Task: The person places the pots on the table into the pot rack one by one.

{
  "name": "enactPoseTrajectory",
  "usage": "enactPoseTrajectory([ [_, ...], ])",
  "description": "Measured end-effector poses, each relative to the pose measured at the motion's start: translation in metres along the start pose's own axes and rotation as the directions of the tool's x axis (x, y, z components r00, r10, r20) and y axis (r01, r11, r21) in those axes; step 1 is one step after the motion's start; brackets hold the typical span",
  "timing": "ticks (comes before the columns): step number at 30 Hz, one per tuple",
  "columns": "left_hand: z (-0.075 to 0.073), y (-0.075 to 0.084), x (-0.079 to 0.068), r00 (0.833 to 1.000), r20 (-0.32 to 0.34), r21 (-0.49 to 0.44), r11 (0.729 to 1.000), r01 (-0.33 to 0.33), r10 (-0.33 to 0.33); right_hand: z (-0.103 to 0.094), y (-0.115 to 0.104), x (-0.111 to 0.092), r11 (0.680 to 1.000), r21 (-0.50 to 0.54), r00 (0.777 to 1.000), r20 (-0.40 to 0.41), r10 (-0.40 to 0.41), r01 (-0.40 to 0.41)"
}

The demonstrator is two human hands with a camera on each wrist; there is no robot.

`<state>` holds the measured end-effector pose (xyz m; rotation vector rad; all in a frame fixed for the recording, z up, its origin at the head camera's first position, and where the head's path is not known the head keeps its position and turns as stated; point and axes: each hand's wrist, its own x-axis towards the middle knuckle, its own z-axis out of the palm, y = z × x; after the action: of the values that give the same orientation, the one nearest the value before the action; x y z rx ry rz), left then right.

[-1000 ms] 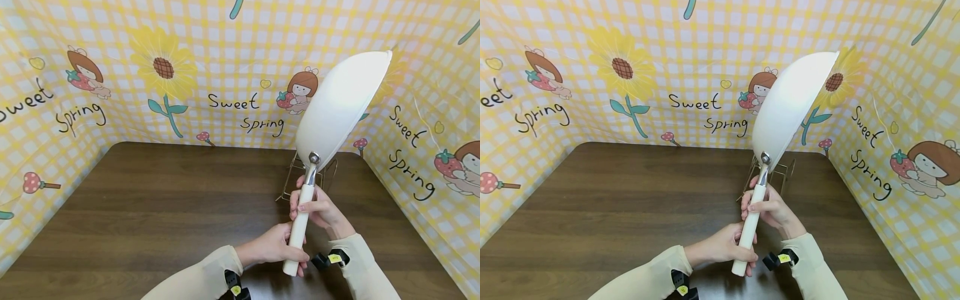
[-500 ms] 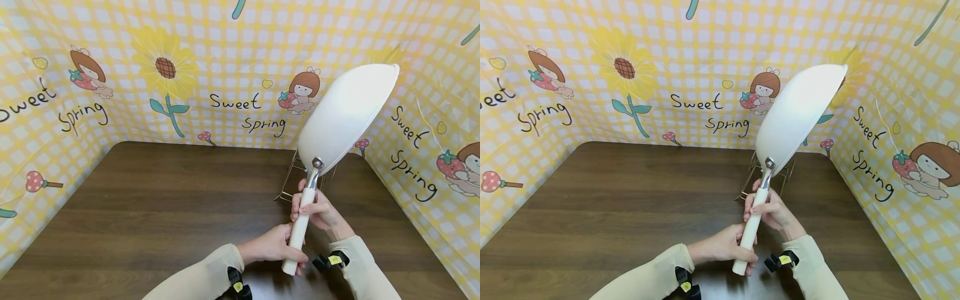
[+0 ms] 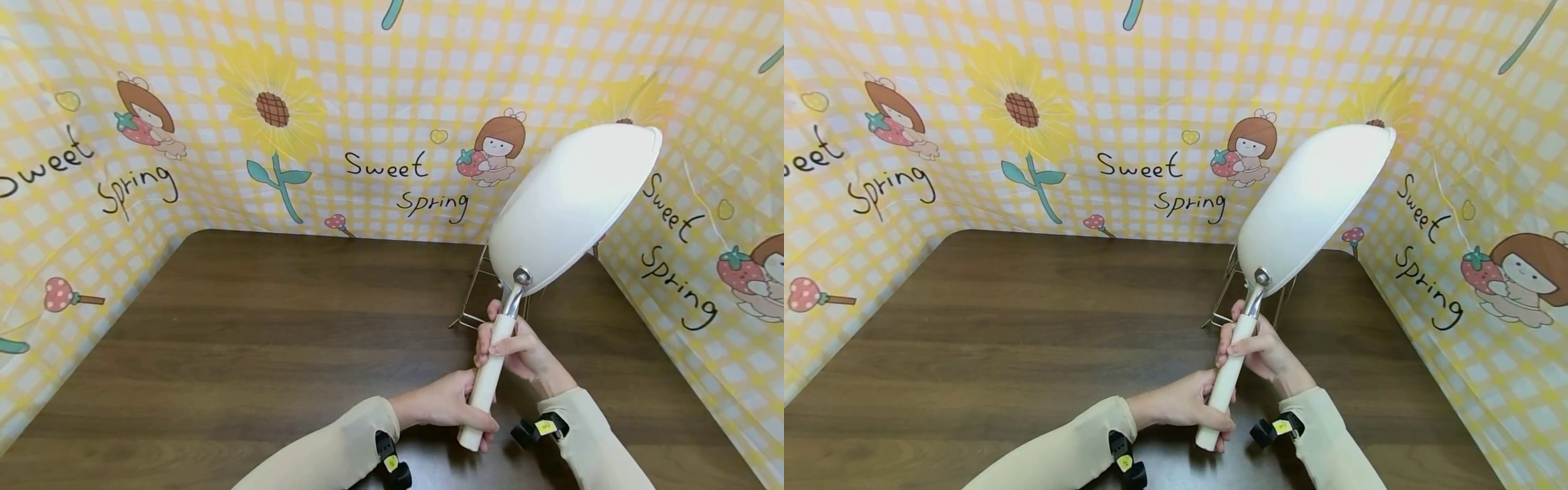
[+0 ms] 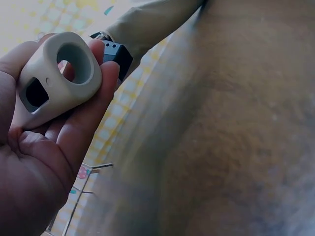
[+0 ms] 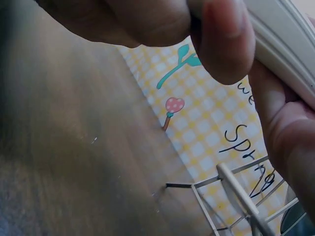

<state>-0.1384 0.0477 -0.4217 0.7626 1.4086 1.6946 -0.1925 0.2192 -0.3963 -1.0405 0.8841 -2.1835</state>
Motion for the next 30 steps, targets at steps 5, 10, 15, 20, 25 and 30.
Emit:
enactPoseTrajectory([
  [5, -0.001, -0.003, 0.002, 1.000, 0.004, -0.026, 1.000, 0.006, -0.006, -0.005, 0.003, -0.002, 0.999, 0.036, 1.000, 0.000, 0.010, -0.010],
  [10, -0.003, -0.007, 0.003, 1.000, 0.001, -0.026, 0.999, 0.026, -0.026, -0.008, 0.006, -0.003, 0.999, 0.038, 1.000, -0.007, 0.021, -0.021],
  [15, -0.007, -0.009, 0.004, 0.999, 0.007, -0.027, 0.998, 0.051, -0.051, -0.010, 0.008, -0.002, 0.999, 0.033, 1.000, -0.005, 0.026, -0.026],
  [20, -0.009, -0.013, 0.005, 0.998, 0.002, -0.020, 0.998, 0.060, -0.060, -0.014, 0.011, -0.003, 0.998, 0.046, 0.999, 0.015, 0.032, -0.033],
  [25, -0.009, -0.017, 0.005, 0.998, -0.017, 0.021, 0.998, 0.064, -0.063, -0.017, 0.014, -0.005, 0.998, 0.054, 0.999, 0.024, 0.035, -0.036],
  [30, -0.010, -0.021, 0.004, 0.997, -0.024, 0.035, 0.997, 0.071, -0.071, -0.018, 0.018, -0.008, 0.998, 0.047, 0.999, 0.023, 0.043, -0.044],
])
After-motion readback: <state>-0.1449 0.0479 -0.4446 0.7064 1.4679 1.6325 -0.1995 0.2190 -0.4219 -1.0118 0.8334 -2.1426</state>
